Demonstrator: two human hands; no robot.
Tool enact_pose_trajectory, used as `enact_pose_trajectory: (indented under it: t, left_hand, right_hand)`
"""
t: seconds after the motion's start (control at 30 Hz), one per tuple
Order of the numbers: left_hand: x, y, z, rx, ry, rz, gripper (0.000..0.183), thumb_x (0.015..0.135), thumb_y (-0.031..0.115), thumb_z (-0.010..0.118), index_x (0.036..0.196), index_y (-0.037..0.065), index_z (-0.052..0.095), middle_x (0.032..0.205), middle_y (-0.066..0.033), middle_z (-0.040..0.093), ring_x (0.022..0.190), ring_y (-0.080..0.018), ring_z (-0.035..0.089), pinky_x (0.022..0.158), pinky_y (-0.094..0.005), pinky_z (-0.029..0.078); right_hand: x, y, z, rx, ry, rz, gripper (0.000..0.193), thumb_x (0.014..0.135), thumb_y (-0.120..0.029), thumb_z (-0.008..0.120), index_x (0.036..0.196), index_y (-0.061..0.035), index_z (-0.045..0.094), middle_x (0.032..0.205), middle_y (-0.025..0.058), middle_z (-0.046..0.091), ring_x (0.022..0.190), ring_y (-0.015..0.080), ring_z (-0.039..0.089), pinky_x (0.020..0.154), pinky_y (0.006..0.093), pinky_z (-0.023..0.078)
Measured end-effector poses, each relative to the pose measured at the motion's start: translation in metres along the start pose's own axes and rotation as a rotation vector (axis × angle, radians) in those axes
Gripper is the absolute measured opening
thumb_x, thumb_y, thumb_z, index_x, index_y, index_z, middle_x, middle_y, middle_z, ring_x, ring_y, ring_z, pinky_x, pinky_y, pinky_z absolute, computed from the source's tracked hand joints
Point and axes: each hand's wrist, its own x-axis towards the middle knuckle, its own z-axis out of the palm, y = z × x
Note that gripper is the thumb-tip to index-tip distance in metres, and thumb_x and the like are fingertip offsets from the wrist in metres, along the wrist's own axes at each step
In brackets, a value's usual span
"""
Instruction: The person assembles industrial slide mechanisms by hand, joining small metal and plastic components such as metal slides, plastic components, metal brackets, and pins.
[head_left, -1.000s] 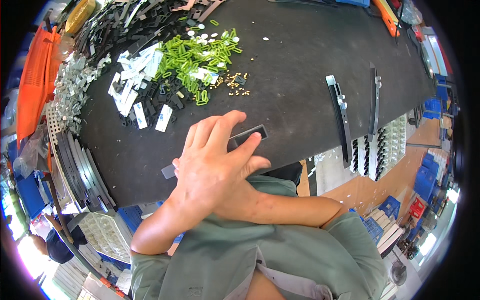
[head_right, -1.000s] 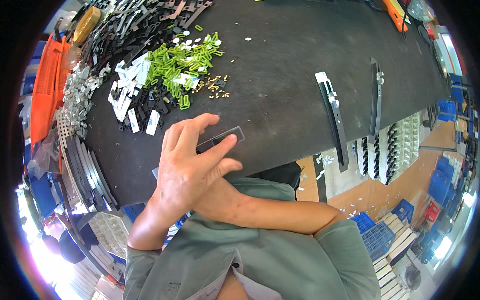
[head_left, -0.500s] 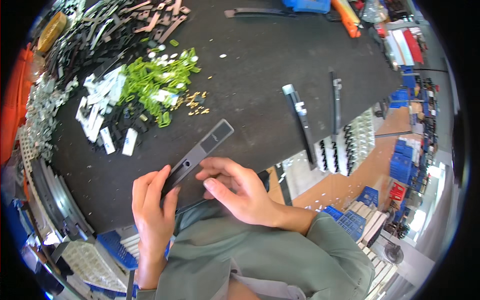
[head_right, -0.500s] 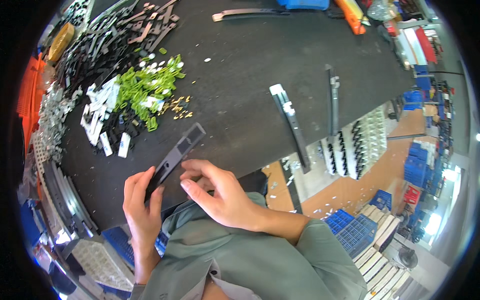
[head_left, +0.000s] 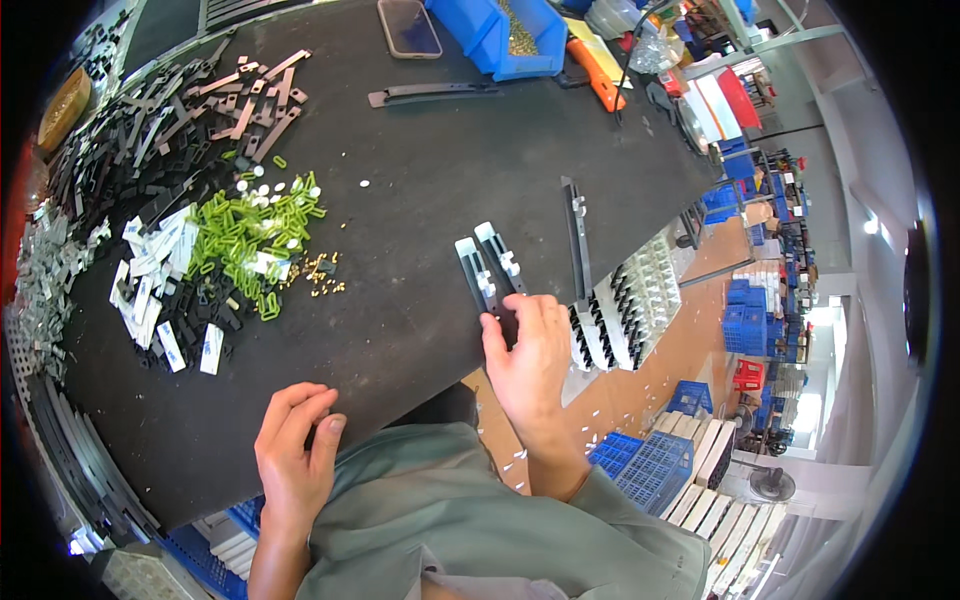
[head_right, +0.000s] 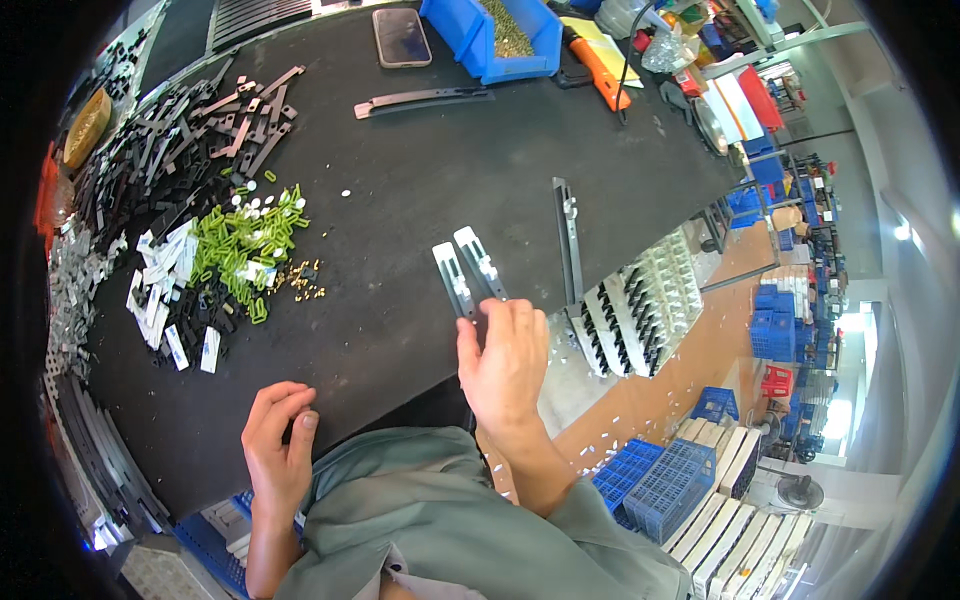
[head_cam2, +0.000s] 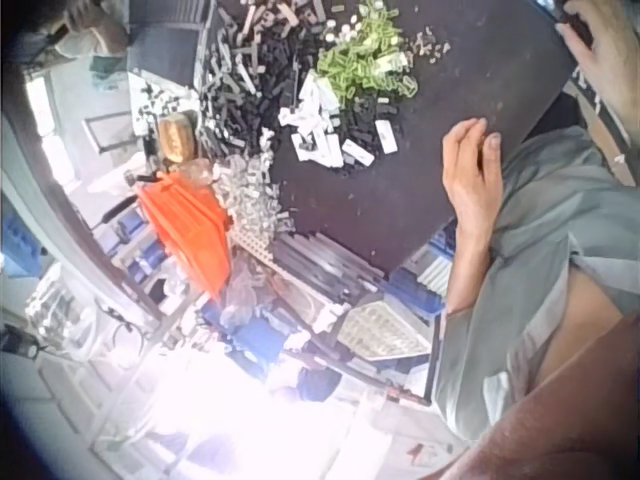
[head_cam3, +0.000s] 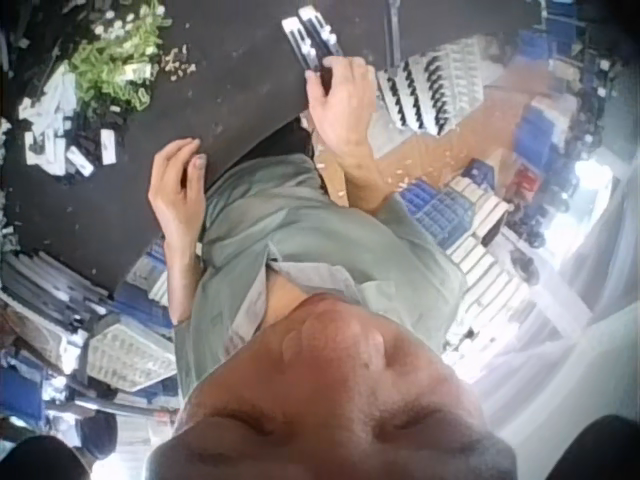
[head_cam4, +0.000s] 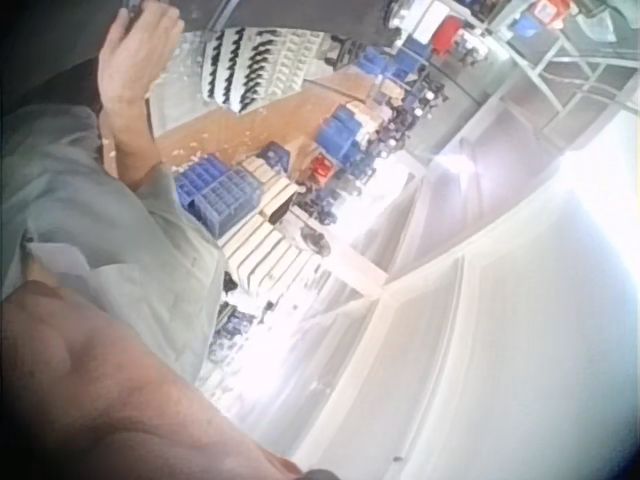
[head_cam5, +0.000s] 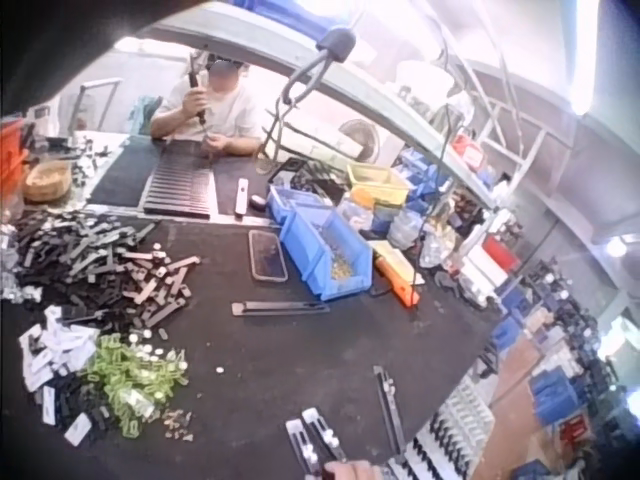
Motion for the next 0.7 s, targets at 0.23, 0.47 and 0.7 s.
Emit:
enact_pose_trajectory:
  t: [0.23, 0.47, 0.7]
  left_hand:
    - [0.002, -0.017, 0.01, 0.063, 0.083, 0.165, 0.01, 0.09, 0.005, 0.073, 0.097, -0.003, 0.073, 0.1, -0.0159, 0.07, 0.086, -0.029, 0.07, 0.074, -0.0351, 0.056]
    - [0.006, -0.018, 0.0, 0.08, 0.115, 0.234, 0.006, 0.088, 0.001, 0.073, 0.093, -0.001, 0.074, 0.096, -0.0148, 0.071, 0.08, -0.0283, 0.07, 0.07, -0.0346, 0.056]
    - [0.003, -0.023, -0.001, 0.06, 0.076, 0.199, 0.006, 0.088, 0.001, 0.074, 0.094, 0.001, 0.075, 0.1, -0.0127, 0.072, 0.077, -0.0235, 0.07, 0.064, -0.0317, 0.055]
  right_hand:
    - [0.04, 0.055, 0.026, -0.171, 0.286, 0.168, 0.038, 0.088, -0.02, 0.074, 0.116, 0.0015, 0.06, 0.111, 0.0199, 0.06, 0.106, 0.0395, 0.056, 0.093, 0.0491, 0.043]
    - [0.062, 0.093, 0.043, -0.241, 0.277, 0.265, 0.047, 0.093, -0.028, 0.071, 0.123, 0.0072, 0.062, 0.127, 0.0275, 0.062, 0.119, 0.0443, 0.058, 0.102, 0.0511, 0.045]
    - [0.074, 0.118, 0.032, -0.111, 0.37, 0.073, 0.039, 0.088, -0.029, 0.076, 0.107, 0.002, 0.063, 0.103, 0.0219, 0.064, 0.097, 0.0445, 0.06, 0.084, 0.0523, 0.046]
